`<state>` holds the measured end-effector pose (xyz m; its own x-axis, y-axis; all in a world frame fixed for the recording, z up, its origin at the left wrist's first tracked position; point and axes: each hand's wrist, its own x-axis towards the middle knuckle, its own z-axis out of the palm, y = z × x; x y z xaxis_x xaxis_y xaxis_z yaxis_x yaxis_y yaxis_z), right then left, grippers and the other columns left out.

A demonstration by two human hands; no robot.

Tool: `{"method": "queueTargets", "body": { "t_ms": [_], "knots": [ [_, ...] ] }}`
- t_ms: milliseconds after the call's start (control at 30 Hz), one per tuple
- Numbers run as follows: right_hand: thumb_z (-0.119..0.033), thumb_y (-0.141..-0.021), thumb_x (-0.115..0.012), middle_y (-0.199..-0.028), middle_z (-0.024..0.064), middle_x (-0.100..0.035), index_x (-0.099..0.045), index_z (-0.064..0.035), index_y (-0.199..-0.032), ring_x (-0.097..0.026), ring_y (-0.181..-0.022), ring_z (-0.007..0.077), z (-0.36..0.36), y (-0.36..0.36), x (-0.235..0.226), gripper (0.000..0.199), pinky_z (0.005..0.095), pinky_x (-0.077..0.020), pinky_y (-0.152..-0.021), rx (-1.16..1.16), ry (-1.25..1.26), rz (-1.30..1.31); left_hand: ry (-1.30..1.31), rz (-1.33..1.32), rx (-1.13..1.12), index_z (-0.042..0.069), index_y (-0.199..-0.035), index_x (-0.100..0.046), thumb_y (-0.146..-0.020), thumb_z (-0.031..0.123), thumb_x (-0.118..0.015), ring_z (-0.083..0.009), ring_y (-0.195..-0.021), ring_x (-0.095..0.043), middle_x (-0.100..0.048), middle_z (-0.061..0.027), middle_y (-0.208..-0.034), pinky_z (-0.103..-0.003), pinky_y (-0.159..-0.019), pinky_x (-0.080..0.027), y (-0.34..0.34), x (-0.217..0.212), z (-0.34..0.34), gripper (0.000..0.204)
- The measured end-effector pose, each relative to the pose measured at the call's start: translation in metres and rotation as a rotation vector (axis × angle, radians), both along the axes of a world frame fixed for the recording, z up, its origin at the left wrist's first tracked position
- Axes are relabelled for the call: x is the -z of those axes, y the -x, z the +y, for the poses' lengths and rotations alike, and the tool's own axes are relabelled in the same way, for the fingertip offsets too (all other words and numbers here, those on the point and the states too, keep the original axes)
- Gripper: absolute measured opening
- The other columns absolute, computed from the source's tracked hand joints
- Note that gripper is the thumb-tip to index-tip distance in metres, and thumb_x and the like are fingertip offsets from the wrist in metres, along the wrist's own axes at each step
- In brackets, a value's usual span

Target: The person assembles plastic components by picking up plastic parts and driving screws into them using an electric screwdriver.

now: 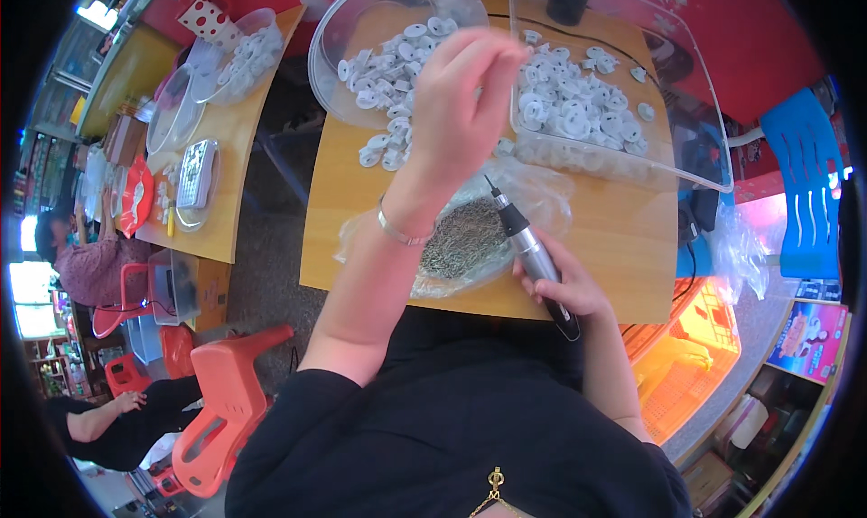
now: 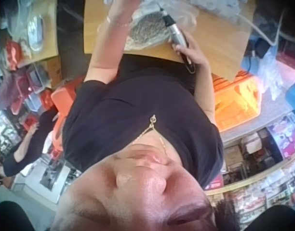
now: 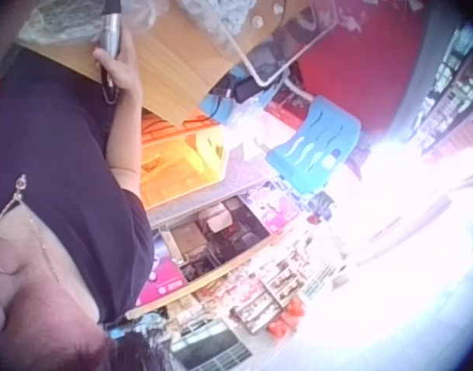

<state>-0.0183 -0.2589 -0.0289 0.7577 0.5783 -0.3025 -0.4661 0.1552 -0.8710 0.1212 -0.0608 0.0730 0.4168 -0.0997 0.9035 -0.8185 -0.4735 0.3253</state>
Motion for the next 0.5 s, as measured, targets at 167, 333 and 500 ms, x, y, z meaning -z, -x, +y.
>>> {"method": "queueTargets", "body": {
  "t_ms": [167,333,500],
  "knots": [
    [0.001,-0.071,-0.058,-0.100,0.0082,-0.055,-0.025,-0.0067,-0.144,-0.053,-0.075,0.0121,0.000,0.000,-0.002,0.080,0.0243,-0.0465,-0.067,0.030,-0.031,0.048,-0.262,0.594,0.122,0.004,-0.082,-0.063,-0.080,0.009,-0.063,-0.0271,-0.065,-0.057,-0.059,-0.0088,-0.071,-0.037,-0.059,-0.046,0.075,0.045,0.026,0.006],
    [0.000,-0.072,-0.058,-0.099,0.0084,-0.056,-0.025,-0.0051,-0.144,-0.053,-0.074,0.0117,0.001,-0.003,-0.003,0.079,0.0245,-0.0467,-0.066,0.021,-0.018,0.039,-0.577,0.693,0.007,0.008,-0.084,-0.065,-0.073,0.014,-0.068,-0.0262,-0.077,-0.058,-0.057,-0.0055,-0.084,-0.038,-0.066,-0.048,0.101,0.097,0.032,0.013],
    [-0.014,-0.072,-0.065,-0.099,0.0104,-0.055,-0.025,-0.0038,-0.143,-0.053,-0.070,0.0119,0.002,-0.001,-0.001,0.082,0.0233,-0.0452,-0.062,0.021,-0.007,0.009,-0.612,0.684,-0.051,0.009,-0.082,-0.065,-0.072,0.012,-0.067,-0.0257,-0.076,-0.057,-0.056,-0.0050,-0.081,-0.037,-0.065,-0.049,0.103,0.101,0.029,0.011]
  ]
}}
